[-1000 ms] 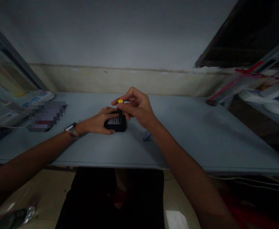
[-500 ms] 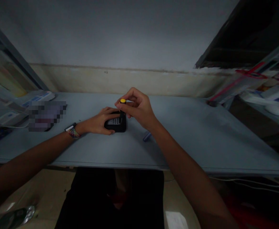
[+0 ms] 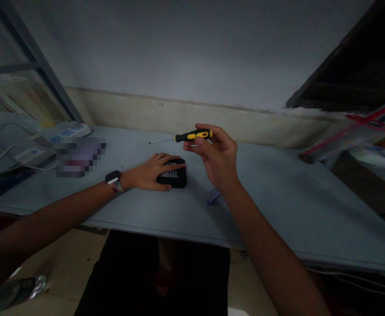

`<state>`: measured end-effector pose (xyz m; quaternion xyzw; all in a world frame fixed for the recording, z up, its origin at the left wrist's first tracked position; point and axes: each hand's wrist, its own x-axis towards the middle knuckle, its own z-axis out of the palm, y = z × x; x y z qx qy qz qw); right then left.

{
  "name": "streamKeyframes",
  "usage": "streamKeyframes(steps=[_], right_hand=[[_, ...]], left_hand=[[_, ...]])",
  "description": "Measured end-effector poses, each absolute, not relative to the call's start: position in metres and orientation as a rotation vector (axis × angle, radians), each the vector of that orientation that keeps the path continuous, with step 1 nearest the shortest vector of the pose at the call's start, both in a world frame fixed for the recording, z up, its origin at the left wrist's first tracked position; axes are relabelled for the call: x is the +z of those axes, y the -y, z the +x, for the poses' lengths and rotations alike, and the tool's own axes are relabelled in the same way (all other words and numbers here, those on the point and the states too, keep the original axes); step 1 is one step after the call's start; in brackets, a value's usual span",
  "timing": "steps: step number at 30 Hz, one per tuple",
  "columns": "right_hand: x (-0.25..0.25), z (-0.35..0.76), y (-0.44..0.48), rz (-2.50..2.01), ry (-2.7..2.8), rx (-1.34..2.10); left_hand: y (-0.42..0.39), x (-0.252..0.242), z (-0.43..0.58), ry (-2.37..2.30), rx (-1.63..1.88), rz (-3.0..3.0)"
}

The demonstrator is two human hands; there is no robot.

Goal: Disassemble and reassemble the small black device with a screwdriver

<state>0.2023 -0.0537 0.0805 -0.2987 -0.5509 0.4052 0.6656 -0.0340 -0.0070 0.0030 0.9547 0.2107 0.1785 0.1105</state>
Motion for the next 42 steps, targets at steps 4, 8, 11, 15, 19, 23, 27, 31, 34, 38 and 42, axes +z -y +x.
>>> streamKeyframes(steps=[4, 8, 11, 15, 19, 23, 27, 31, 34, 38, 42], right_hand=[[0.055, 0.179, 0.053, -0.759, 1.321, 1.019], [0.039, 0.159, 0.052, -0.839, 1.404, 1.108], [0.034, 0.149, 0.052, -0.847, 1.478, 1.15], [0.033, 0.139, 0.05, -0.859, 1.548, 1.13], [0.031, 0.129, 0.046, -0.851, 1.564, 1.171], [0.029, 0.12, 0.042, -0.828, 1.601, 1.165], [0.029, 0.12, 0.04, -0.829, 1.665, 1.128], [0.032, 0.124, 0.04, -0.85, 1.684, 1.089], [0.034, 0.127, 0.041, -0.85, 1.65, 1.101], [0.039, 0.139, 0.037, -0.855, 1.583, 1.127], [0.046, 0.165, 0.026, -0.888, 1.479, 1.075]], left_hand=[[0.006, -0.001, -0.031, -0.625, 0.564, 2.801], [0.005, -0.004, -0.029, -0.545, 0.611, 2.728], [0.007, -0.005, -0.03, -0.542, 0.586, 2.634], [0.009, -0.008, -0.03, -0.572, 0.582, 2.576], [0.007, -0.01, -0.029, -0.515, 0.623, 2.574], [0.003, -0.008, -0.027, -0.437, 0.643, 2.57], [0.003, -0.006, -0.026, -0.442, 0.655, 2.577], [0.007, -0.004, -0.026, -0.472, 0.644, 2.588], [0.008, -0.003, -0.027, -0.517, 0.617, 2.581], [0.006, -0.003, -0.026, -0.524, 0.606, 2.598], [0.002, -0.002, -0.025, -0.605, 0.608, 2.741]])
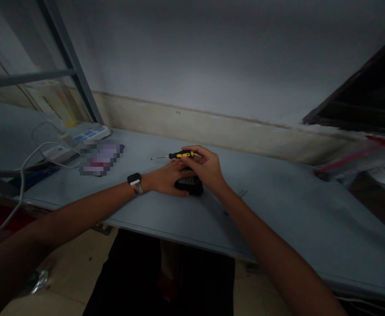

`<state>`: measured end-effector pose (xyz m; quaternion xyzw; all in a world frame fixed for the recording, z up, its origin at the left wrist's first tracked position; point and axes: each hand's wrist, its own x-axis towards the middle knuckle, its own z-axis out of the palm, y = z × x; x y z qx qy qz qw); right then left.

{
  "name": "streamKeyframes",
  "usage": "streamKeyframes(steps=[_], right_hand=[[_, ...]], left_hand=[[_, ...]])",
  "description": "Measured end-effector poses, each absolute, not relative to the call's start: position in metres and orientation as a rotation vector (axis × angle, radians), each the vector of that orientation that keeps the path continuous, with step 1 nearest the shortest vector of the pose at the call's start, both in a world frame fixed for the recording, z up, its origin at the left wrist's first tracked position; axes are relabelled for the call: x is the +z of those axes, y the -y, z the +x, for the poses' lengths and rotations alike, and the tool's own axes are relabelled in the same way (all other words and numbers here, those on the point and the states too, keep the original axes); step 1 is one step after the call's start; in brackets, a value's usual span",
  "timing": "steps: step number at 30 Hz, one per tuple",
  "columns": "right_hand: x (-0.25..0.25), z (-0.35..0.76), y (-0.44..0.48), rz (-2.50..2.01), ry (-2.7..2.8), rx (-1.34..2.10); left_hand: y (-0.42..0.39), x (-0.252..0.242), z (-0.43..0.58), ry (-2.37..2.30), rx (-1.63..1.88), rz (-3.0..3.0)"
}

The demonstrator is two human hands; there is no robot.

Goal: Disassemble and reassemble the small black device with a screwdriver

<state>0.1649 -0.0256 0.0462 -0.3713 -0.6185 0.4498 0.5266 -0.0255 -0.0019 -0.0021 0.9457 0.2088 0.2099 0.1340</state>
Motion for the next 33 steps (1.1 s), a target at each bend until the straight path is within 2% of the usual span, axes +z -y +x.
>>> streamKeyframes(steps=[8, 22, 33], right_hand=[[0.035, 0.224, -0.008, -0.84, 1.143, 0.989], [0.018, 0.238, -0.006, -0.824, 1.048, 1.068], [0.023, 0.231, 0.003, -0.812, 1.089, 1.089]], left_hand=[[0.003, 0.008, -0.035, -0.579, 0.592, 2.658], [-0.034, -0.016, -0.043, -1.051, 1.199, 1.827], [-0.039, -0.014, -0.044, -0.907, 1.261, 1.697]])
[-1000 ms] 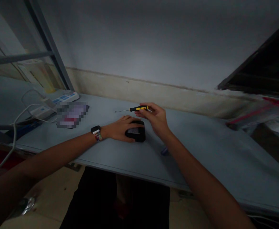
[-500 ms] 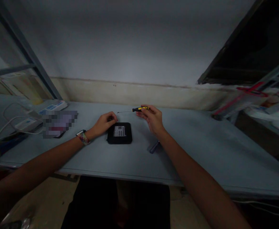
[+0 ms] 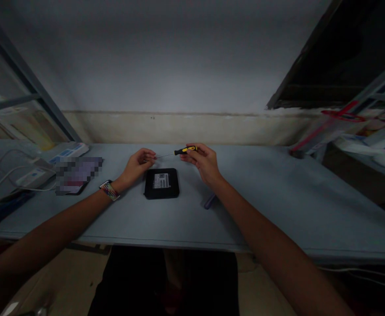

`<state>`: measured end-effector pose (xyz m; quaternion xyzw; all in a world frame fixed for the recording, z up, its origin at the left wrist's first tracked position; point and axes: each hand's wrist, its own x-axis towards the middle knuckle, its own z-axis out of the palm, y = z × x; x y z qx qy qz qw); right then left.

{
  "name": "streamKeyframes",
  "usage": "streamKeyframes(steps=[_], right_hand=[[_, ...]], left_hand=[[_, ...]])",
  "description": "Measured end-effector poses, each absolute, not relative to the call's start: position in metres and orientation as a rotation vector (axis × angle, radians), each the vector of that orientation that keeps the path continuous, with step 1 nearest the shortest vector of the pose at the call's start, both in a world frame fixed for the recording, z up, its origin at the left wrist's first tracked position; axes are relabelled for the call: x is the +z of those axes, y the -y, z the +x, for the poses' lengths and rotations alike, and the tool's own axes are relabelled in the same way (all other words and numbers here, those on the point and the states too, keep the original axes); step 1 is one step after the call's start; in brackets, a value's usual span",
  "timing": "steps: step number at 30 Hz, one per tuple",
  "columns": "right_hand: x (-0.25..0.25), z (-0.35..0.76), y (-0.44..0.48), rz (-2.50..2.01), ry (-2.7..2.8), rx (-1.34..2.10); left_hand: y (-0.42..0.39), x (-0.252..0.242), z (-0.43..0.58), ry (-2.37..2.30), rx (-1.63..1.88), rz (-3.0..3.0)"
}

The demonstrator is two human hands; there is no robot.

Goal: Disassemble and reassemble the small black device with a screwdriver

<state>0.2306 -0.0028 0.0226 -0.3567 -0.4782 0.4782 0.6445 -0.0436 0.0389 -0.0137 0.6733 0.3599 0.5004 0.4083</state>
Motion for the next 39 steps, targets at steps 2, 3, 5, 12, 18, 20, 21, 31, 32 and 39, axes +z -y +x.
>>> streamKeyframes(steps=[2, 3, 5, 12, 18, 20, 21, 31, 32, 39], right_hand=[[0.0218, 0.2294, 0.0032, -0.819, 1.097, 1.088], [0.0212, 0.2288, 0.0034, -0.82, 1.102, 1.089], [0.0203, 0.2277, 0.004, -0.818, 1.109, 1.095], [0.021, 0.2279, 0.0044, -0.813, 1.134, 1.055], [0.0231, 0.2287, 0.0055, -0.822, 1.17, 1.018], [0.0233, 0.2282, 0.0061, -0.824, 1.176, 1.01], [0.0232, 0.2281, 0.0062, -0.825, 1.177, 1.007], [0.023, 0.2281, 0.0067, -0.812, 1.192, 0.993], [0.0232, 0.2277, 0.0071, -0.81, 1.191, 0.992], [0.0247, 0.2254, 0.0098, -0.82, 1.194, 0.999]], left_hand=[[-0.04, -0.0148, -0.0431, -0.916, 1.263, 1.677], [-0.0405, -0.0154, -0.043, -0.922, 1.261, 1.674], [-0.0413, -0.0165, -0.043, -0.931, 1.266, 1.678], [-0.0407, -0.0179, -0.0433, -0.968, 1.311, 1.721], [-0.0398, -0.0176, -0.0433, -1.003, 1.347, 1.775], [-0.0401, -0.0178, -0.0438, -0.994, 1.354, 1.775], [-0.0403, -0.0179, -0.0441, -0.99, 1.355, 1.774], [-0.0366, -0.0155, -0.0444, -1.027, 1.36, 1.828], [-0.0359, -0.0153, -0.0445, -1.032, 1.359, 1.84], [-0.0354, -0.0138, -0.0444, -1.067, 1.355, 1.844]])
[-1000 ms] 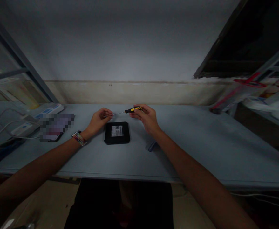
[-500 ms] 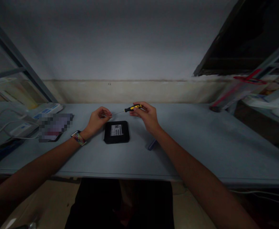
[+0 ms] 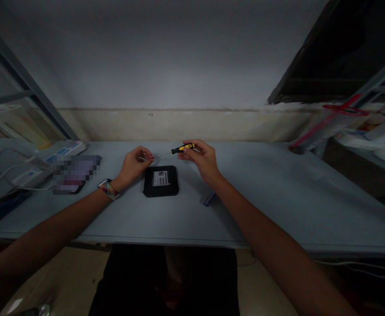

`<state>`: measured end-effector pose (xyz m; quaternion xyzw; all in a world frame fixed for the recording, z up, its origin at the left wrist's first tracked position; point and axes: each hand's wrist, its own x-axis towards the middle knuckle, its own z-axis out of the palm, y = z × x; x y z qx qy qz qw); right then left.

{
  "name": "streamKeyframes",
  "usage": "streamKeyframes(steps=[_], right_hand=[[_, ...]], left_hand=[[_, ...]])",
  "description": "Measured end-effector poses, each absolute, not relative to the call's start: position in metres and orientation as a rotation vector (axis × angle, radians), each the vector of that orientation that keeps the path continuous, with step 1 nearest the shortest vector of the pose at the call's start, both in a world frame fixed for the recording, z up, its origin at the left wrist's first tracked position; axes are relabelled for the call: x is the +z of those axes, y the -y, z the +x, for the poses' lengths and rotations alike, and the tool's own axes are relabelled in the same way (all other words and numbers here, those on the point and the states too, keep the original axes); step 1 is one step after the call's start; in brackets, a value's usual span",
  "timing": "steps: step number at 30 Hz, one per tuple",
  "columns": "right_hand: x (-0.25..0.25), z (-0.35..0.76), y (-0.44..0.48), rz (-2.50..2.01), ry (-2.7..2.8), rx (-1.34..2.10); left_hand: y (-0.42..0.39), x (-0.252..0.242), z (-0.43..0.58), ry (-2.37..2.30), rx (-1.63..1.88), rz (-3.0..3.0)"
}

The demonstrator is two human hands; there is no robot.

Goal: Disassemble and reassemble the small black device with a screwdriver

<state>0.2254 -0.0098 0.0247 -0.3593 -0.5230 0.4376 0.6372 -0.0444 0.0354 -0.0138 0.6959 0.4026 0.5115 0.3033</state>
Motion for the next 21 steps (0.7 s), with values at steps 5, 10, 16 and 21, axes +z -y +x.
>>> streamKeyframes(steps=[5, 10, 16, 21], right_hand=[[0.0261, 0.224, 0.0113, -0.818, 1.181, 1.001], [0.027, 0.2228, 0.012, -0.827, 1.194, 1.003], [0.0273, 0.223, 0.0125, -0.834, 1.212, 0.989], [0.0272, 0.2232, 0.0136, -0.841, 1.23, 0.967]], left_hand=[[-0.0375, -0.0154, -0.045, -1.059, 1.339, 1.841], [-0.0381, -0.0171, -0.0462, -1.066, 1.333, 1.863], [-0.0369, -0.0162, -0.0468, -1.059, 1.315, 1.873], [-0.0371, -0.0174, -0.0464, -1.058, 1.309, 1.889]])
